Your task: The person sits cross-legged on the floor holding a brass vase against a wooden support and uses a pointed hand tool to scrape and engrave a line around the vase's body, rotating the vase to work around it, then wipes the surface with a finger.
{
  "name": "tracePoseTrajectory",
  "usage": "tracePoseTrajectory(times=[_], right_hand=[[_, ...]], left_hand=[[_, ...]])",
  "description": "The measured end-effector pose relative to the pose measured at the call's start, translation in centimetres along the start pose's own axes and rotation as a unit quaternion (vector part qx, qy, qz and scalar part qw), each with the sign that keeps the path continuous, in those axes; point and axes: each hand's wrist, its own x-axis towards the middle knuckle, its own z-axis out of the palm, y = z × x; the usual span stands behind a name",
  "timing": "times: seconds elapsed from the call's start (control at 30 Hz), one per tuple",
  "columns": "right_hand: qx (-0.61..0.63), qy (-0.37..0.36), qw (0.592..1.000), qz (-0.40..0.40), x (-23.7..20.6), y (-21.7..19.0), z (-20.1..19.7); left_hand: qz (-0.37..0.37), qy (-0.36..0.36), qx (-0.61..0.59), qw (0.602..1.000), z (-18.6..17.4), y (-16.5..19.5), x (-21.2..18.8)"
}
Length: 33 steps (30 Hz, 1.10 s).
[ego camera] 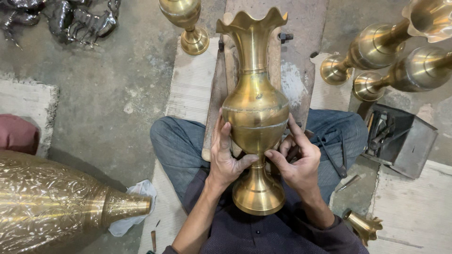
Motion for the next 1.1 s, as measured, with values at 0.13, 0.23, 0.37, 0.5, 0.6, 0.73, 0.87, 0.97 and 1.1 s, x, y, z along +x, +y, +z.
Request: tracePoseTrajectory(times=[0.13, 0.23, 0.37, 0.5, 0.6, 0.73, 0.87, 0.97, 1.1], right_hand=[[0.001, 0.000, 1.000, 0.005, 0.14, 0.00, -0.09], [0.003, -0.001, 1.000, 0.002, 0.15, 0.02, -0.07], [0.013, 0.001, 1.000, 0.000, 0.04, -0.03, -0.06], [0.021, -0.001, 1.000, -0.003, 0.07, -0.13, -0.18], [0.025, -0.004, 1.000, -0.004, 0.15, -0.22, -0.30], [0.032, -0.013, 0.999, -0.017, 0.31, -0.20, -0.46], [0.044, -0.013, 0.999, -0.009, 0.26, -0.07, -0.63], [0.059, -0.014, 0.998, -0.002, -0.01, -0.02, -0.68], [0.067, -0.011, 0.998, 0.011, -0.29, -0.01, -0.77]], left_hand=[[-0.005, 0.001, 0.005, 1.000, 0.23, -0.10, -0.09], [-0.005, 0.001, 0.007, 1.000, 0.21, -0.22, -0.19], [-0.003, 0.000, 0.009, 1.000, 0.28, -0.29, -0.35], [-0.007, -0.002, 0.011, 1.000, 0.43, -0.27, -0.49], [-0.008, -0.004, 0.014, 1.000, 0.52, -0.32, -0.44], [-0.009, -0.007, 0.014, 1.000, 0.50, -0.35, -0.33], [-0.006, -0.006, 0.018, 1.000, 0.40, -0.13, -0.27], [0.000, -0.003, 0.024, 1.000, 0.37, 0.17, -0.18], [0.000, -0.003, 0.025, 1.000, 0.29, 0.62, -0.14]])
